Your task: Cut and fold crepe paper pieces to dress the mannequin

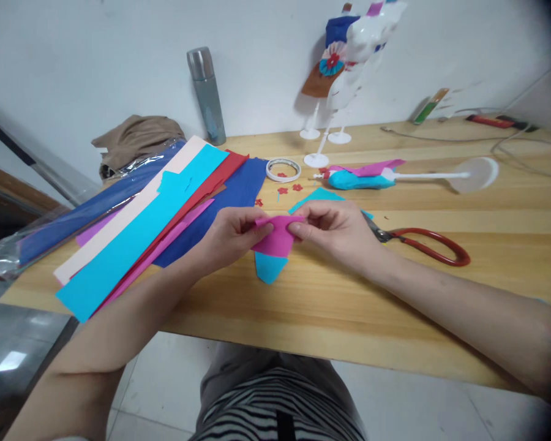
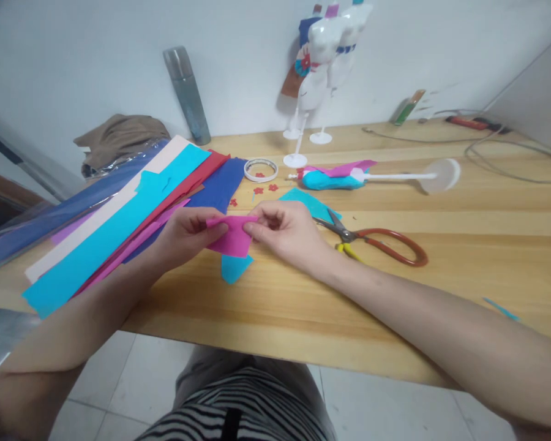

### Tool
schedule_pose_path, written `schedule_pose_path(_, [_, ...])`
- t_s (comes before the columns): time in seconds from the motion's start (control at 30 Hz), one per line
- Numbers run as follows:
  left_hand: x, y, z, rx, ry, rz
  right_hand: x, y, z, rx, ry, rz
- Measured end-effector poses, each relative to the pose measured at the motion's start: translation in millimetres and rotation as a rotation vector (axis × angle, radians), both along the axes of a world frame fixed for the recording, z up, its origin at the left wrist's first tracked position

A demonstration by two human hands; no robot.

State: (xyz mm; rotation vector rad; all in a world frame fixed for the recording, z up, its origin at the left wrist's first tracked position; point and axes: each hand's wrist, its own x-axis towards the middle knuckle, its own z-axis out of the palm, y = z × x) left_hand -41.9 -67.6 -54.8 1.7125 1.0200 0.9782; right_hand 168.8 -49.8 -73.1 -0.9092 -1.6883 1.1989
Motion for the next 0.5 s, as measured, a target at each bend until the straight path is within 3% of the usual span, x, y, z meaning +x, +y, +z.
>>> schedule_pose_path(0.2, [0.1, 1.8, -5.6, -0.32, -0.111, 0.036, -2.1, -2.3, 5.6, -0.165, 0.064, -0.037])
schedule_pose_path(0.5, [-2.2, 5.9, -3.6, -0.394, -0.136, 0.033, -2.1, -0.3, 4.6, -0.231, 0.118, -0.056])
